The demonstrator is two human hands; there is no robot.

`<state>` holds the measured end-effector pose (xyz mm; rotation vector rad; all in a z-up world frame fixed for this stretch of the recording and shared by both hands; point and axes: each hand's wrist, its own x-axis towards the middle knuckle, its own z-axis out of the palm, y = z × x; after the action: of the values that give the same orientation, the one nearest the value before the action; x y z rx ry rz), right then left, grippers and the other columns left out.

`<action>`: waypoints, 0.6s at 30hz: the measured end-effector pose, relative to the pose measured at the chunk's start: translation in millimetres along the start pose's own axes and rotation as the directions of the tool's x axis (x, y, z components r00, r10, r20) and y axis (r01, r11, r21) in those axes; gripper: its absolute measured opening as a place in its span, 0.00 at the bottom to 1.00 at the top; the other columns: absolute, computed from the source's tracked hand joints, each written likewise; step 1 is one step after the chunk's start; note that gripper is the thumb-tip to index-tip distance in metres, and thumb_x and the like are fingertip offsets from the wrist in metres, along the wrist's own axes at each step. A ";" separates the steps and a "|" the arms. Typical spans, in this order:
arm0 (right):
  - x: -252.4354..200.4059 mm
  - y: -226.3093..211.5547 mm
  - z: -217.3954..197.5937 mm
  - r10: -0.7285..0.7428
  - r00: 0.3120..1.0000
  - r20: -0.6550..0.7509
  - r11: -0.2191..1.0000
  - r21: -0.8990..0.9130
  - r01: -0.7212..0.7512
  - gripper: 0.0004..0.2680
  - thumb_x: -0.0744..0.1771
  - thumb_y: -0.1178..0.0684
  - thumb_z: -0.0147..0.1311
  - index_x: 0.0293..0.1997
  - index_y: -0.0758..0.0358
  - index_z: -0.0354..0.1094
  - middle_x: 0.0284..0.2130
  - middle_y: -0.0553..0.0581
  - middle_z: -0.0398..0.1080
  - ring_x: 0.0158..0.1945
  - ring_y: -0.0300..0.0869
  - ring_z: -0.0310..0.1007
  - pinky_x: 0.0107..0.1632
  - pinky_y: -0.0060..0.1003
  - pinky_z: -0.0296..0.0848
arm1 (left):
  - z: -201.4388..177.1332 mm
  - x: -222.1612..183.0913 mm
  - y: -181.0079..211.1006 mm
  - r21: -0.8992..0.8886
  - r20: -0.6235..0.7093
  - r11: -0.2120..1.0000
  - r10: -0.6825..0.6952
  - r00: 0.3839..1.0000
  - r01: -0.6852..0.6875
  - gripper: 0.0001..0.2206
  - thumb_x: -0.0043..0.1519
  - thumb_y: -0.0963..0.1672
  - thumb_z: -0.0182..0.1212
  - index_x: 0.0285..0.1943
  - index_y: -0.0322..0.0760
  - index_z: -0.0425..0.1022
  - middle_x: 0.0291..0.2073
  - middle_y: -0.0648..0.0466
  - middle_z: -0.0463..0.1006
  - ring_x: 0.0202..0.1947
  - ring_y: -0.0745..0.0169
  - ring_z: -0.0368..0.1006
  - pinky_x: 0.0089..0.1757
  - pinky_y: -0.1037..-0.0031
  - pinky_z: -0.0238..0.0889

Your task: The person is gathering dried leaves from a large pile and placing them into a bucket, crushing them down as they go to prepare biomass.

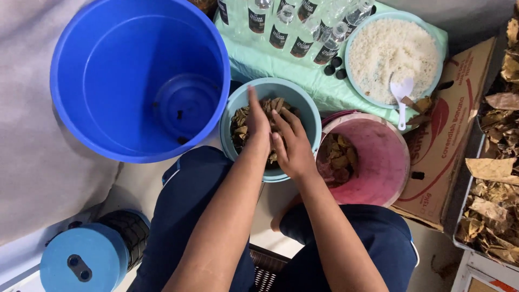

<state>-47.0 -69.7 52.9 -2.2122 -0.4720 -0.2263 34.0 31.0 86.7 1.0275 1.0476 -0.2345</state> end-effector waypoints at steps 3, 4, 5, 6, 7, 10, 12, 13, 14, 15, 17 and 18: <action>-2.7 24.0 21.3 -0.031 0.992 -0.124 0.997 0.071 0.040 0.17 0.75 0.50 0.36 0.76 0.55 0.55 0.68 0.67 0.58 0.73 0.63 0.55 0.70 0.60 0.60 | -3.7 45.5 -38.9 -0.113 0.098 0.986 -0.111 0.989 0.121 0.38 0.66 0.61 0.28 0.77 0.36 0.59 0.69 0.40 0.69 0.66 0.47 0.69 0.63 0.63 0.61; 1.1 22.3 22.7 -0.029 0.992 -0.123 0.996 0.078 0.038 0.17 0.75 0.50 0.36 0.76 0.55 0.55 0.68 0.67 0.58 0.73 0.63 0.55 0.70 0.60 0.60 | -0.6 15.4 -24.3 -0.111 0.091 0.987 -0.110 0.990 0.120 0.38 0.66 0.61 0.28 0.77 0.36 0.59 0.69 0.40 0.69 0.66 0.47 0.69 0.63 0.63 0.61; 4.4 21.1 24.0 -0.006 0.985 -0.173 0.990 0.135 0.029 0.17 0.75 0.51 0.36 0.75 0.56 0.57 0.67 0.67 0.60 0.73 0.63 0.57 0.71 0.59 0.59 | 2.8 -14.7 -10.4 0.094 0.154 0.993 -0.079 0.985 0.065 0.31 0.67 0.55 0.35 0.71 0.31 0.67 0.68 0.41 0.71 0.69 0.43 0.66 0.64 0.60 0.59; 7.8 19.8 25.5 0.021 0.975 -0.222 0.981 0.192 0.023 0.17 0.75 0.51 0.36 0.74 0.58 0.59 0.66 0.67 0.62 0.72 0.62 0.58 0.71 0.58 0.59 | 6.6 -44.4 3.7 0.292 0.221 0.956 -0.062 0.973 -0.005 0.24 0.68 0.49 0.42 0.64 0.27 0.75 0.66 0.42 0.74 0.71 0.39 0.63 0.64 0.56 0.58; 7.5 23.6 26.4 0.025 0.976 -0.218 0.980 0.196 0.019 0.17 0.75 0.51 0.36 0.74 0.58 0.59 0.66 0.67 0.62 0.72 0.62 0.58 0.71 0.58 0.59 | 5.1 -24.1 -16.8 0.293 0.215 0.956 -0.065 0.975 0.000 0.24 0.68 0.49 0.42 0.64 0.27 0.75 0.66 0.42 0.74 0.71 0.39 0.63 0.64 0.56 0.58; 9.4 31.1 28.7 0.105 0.949 -0.298 0.963 0.268 -0.023 0.15 0.74 0.57 0.37 0.71 0.67 0.61 0.65 0.73 0.65 0.68 0.66 0.62 0.68 0.62 0.62 | 7.8 15.5 -62.5 0.214 0.366 0.956 0.112 0.924 -0.200 0.19 0.64 0.45 0.49 0.49 0.26 0.83 0.47 0.35 0.83 0.54 0.37 0.76 0.51 0.48 0.67; 12.3 28.2 30.3 0.249 0.924 -0.291 0.920 0.370 -0.131 0.16 0.74 0.54 0.41 0.72 0.65 0.57 0.66 0.73 0.60 0.70 0.67 0.58 0.69 0.64 0.59 | 18.3 12.9 -71.8 0.281 0.351 0.928 0.137 0.926 -0.244 0.19 0.60 0.47 0.55 0.59 0.41 0.78 0.57 0.42 0.79 0.61 0.39 0.73 0.58 0.51 0.66; 13.4 25.3 28.3 0.252 0.924 -0.288 0.920 0.369 -0.136 0.16 0.74 0.54 0.41 0.72 0.65 0.57 0.66 0.73 0.60 0.70 0.67 0.58 0.69 0.64 0.59 | 18.7 22.8 -79.6 0.281 0.350 0.929 0.133 0.927 -0.239 0.19 0.60 0.47 0.55 0.59 0.41 0.78 0.57 0.42 0.79 0.61 0.39 0.73 0.58 0.51 0.66; 14.6 22.9 26.0 0.357 0.892 -0.277 0.874 0.437 -0.214 0.17 0.73 0.53 0.43 0.73 0.63 0.55 0.68 0.73 0.57 0.71 0.67 0.55 0.69 0.65 0.58 | 19.6 32.6 -87.8 0.259 0.358 0.930 0.159 0.920 -0.262 0.16 0.61 0.46 0.54 0.57 0.42 0.79 0.54 0.42 0.80 0.59 0.38 0.73 0.57 0.50 0.66; 15.3 21.0 22.5 0.460 0.849 -0.261 0.816 0.502 -0.288 0.19 0.73 0.51 0.45 0.74 0.62 0.52 0.69 0.73 0.54 0.72 0.67 0.51 0.70 0.66 0.56 | 21.5 41.6 -96.9 0.239 0.369 0.929 0.183 0.911 -0.284 0.14 0.63 0.46 0.53 0.54 0.43 0.79 0.51 0.42 0.80 0.58 0.38 0.74 0.56 0.48 0.66; 17.1 14.9 14.9 0.561 0.793 -0.238 0.745 0.562 -0.359 0.21 0.72 0.49 0.48 0.76 0.60 0.50 0.70 0.73 0.50 0.73 0.67 0.48 0.71 0.67 0.54 | 24.0 27.4 -89.3 0.203 0.381 0.939 0.185 0.906 -0.277 0.13 0.63 0.45 0.52 0.51 0.42 0.79 0.48 0.40 0.80 0.56 0.39 0.73 0.55 0.48 0.66; 18.1 11.5 11.3 0.650 0.731 -0.206 0.665 0.620 -0.416 0.23 0.72 0.48 0.50 0.77 0.58 0.48 0.71 0.73 0.47 0.74 0.68 0.45 0.71 0.69 0.52 | 24.9 20.2 -85.2 0.164 0.390 0.947 0.194 0.900 -0.275 0.12 0.62 0.44 0.52 0.49 0.40 0.78 0.46 0.38 0.79 0.54 0.40 0.72 0.54 0.49 0.65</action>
<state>-25.8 -62.9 43.4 -1.5783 0.3610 -0.1952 8.1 -28.9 23.1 1.2391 0.5557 -0.3333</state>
